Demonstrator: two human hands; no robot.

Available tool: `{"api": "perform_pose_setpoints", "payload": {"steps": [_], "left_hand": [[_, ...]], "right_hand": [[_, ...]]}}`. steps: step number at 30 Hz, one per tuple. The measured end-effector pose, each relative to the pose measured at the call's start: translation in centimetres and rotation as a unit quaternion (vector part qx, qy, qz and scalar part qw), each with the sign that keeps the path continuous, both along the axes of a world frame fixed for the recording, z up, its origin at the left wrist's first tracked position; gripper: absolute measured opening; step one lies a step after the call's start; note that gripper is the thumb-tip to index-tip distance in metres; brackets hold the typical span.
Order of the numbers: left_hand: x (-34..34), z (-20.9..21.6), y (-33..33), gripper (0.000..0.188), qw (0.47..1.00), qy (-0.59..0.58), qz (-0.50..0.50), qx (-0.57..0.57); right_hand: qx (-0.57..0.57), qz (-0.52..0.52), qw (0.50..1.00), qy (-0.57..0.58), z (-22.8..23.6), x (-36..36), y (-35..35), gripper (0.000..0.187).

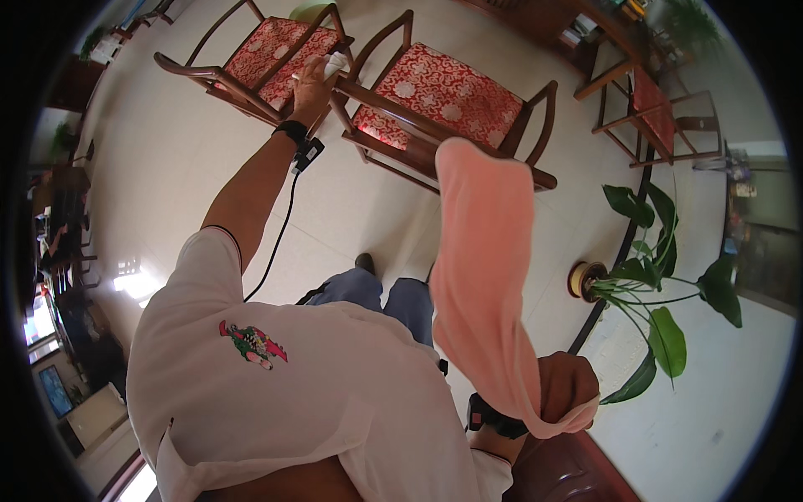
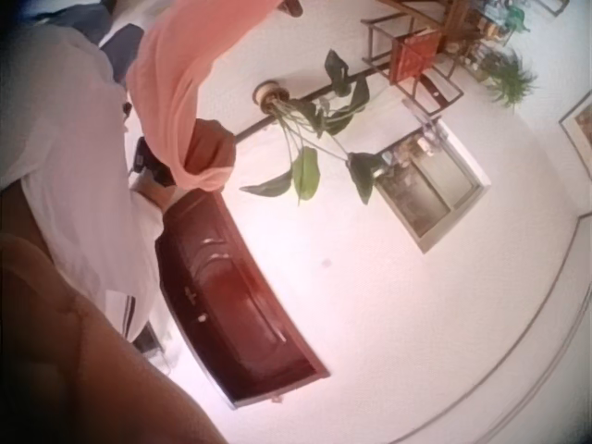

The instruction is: The person wrings a cloth in a bucket of water and then wipes the wooden frames and legs of several chairs one by one.

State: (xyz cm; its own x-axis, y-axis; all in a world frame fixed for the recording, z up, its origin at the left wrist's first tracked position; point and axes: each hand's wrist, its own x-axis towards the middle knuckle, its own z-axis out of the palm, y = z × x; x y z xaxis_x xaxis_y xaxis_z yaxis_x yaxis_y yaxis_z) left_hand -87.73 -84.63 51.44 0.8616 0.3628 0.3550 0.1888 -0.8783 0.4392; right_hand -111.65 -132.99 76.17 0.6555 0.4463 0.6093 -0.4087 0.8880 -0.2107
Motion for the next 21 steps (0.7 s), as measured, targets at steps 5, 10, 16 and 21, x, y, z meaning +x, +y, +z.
{"api": "perform_pose_setpoints", "payload": {"steps": [5,10,16,21], "left_hand": [[-0.4,-1.6,-3.7,0.039,0.996,-0.074,0.023,0.038],[-1.4,-1.7,-10.9,0.038,0.99,-0.132,0.039,0.035],[-4.8,2.0,-23.3,0.044,0.986,-0.106,-0.045,0.12],[-5.4,3.0,-31.0,0.043,0.995,-0.089,0.008,-0.052]], "right_hand": [[0.016,-0.015,0.995,0.095,-1.0,1.1,-2.3,0.027],[-0.039,-0.116,0.968,0.218,-5.0,1.0,-6.8,0.022],[-0.482,0.007,0.876,0.006,-7.4,1.9,-6.8,0.019],[-0.478,-0.022,0.877,0.042,-9.6,2.5,-8.7,0.025]]}}
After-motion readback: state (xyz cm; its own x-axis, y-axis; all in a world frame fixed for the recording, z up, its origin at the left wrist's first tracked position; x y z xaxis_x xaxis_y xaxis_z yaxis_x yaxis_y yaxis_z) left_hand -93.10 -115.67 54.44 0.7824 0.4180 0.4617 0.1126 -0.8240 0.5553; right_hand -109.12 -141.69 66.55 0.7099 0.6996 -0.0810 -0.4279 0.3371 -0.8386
